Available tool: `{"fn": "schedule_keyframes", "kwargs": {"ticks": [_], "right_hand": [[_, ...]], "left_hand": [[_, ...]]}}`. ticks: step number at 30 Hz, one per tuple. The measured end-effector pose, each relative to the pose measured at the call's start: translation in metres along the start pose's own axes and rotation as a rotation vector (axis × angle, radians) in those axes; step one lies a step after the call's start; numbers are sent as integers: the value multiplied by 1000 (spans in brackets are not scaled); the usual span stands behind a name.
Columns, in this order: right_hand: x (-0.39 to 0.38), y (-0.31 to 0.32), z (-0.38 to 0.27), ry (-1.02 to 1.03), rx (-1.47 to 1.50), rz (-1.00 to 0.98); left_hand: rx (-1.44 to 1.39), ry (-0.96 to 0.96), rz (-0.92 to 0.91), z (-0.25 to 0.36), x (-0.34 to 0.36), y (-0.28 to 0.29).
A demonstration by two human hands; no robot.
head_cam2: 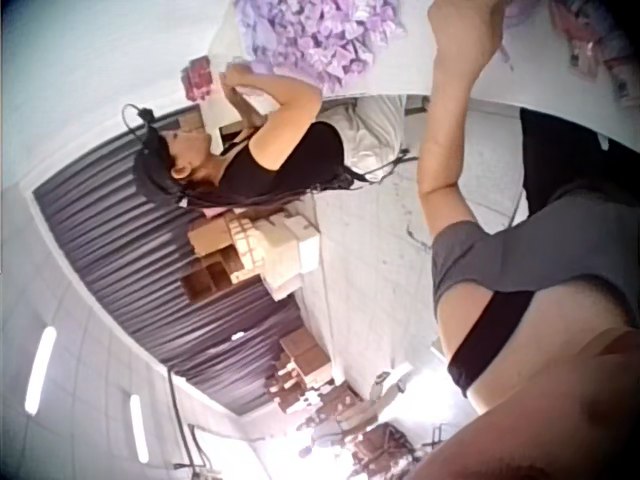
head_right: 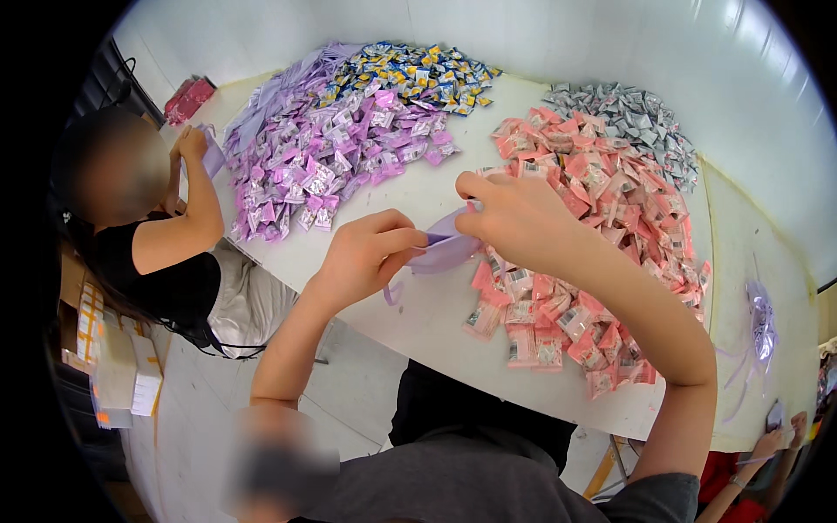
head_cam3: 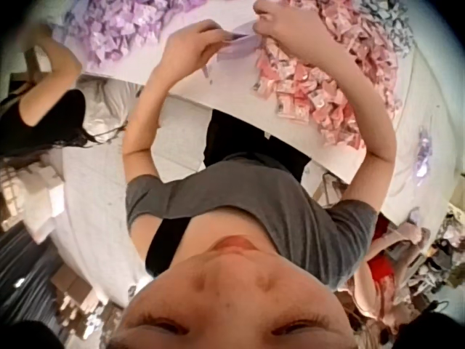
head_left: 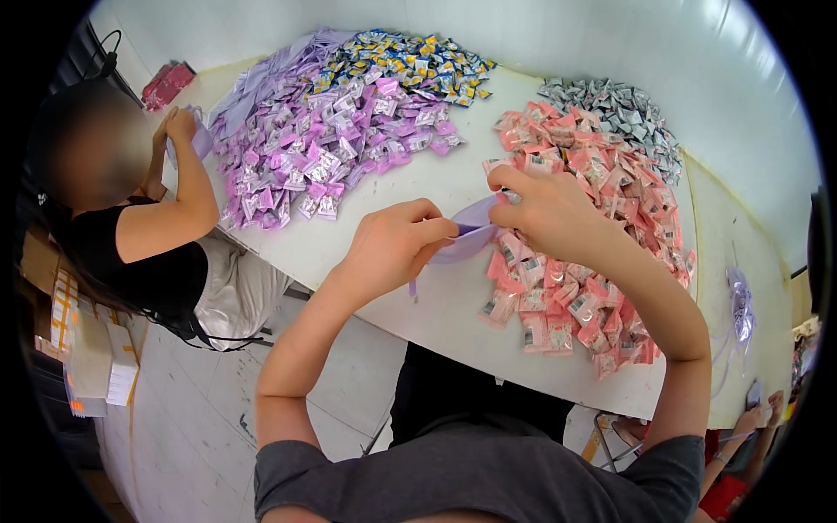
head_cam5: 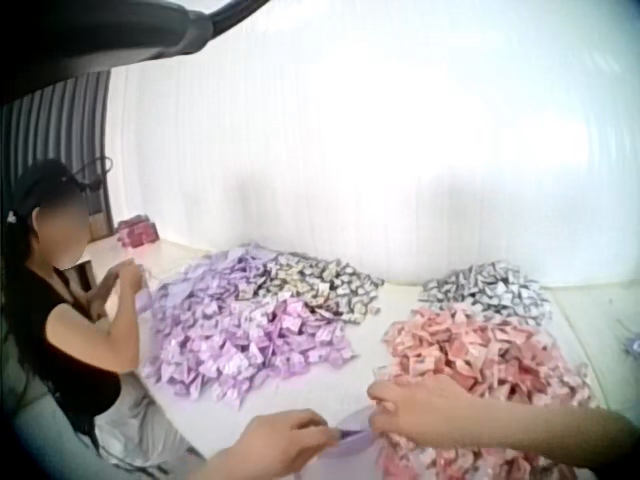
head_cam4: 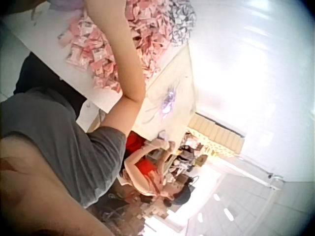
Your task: The person places small pink wrapped candies into purple drawstring bags and ties them shut. The person works at a table with large piles of candies and empty bags, repeatedly filling and closing the bags.
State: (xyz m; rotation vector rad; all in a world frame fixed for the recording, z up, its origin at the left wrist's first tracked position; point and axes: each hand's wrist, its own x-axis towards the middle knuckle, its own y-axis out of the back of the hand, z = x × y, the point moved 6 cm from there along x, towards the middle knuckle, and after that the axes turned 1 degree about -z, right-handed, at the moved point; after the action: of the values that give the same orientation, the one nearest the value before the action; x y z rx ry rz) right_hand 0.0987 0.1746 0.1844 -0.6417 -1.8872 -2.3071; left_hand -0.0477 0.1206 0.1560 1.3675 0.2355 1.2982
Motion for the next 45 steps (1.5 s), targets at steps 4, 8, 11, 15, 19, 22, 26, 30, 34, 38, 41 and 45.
{"fn": "schedule_keyframes", "kwargs": {"ticks": [4, 8, 11, 15, 19, 22, 26, 30, 34, 38, 41, 45], "right_hand": [[-4, 22, -15, 121, -159, 211], [-17, 26, -30, 122, -136, 96], [-21, 35, -31, -148, 246, 172], [-19, 25, -34, -761, 1348, -175], [-33, -28, -49, -1178, 1839, -273], [-36, -47, -45, -1268, 1949, -77], [-30, -43, -47, -1208, 2086, -35], [-39, -37, -46, -1260, 2009, -23], [-52, -42, -44, -1023, 1708, -92], [-50, 2, -35, -589, 759, -270], [-61, 23, -22, -524, 401, -16], [-71, -21, -35, -489, 385, 84]], "left_hand": [[5, 204, -140, -19, 1, -1], [-331, 523, -40, -30, -6, -4], [-128, 442, 31, 6, -5, -8], [-172, 365, 113, 32, -12, -14], [-110, 397, 75, 52, -20, -18], [-52, 385, 32, 62, -27, -26], [77, 427, 6, 67, -30, -28], [111, 434, 24, 68, -30, -27], [167, 420, 32, 72, -27, -25], [241, 434, 61, 63, -36, -16], [181, 400, 71, 65, -42, -12], [14, 483, 170, 64, -51, -19]]}}
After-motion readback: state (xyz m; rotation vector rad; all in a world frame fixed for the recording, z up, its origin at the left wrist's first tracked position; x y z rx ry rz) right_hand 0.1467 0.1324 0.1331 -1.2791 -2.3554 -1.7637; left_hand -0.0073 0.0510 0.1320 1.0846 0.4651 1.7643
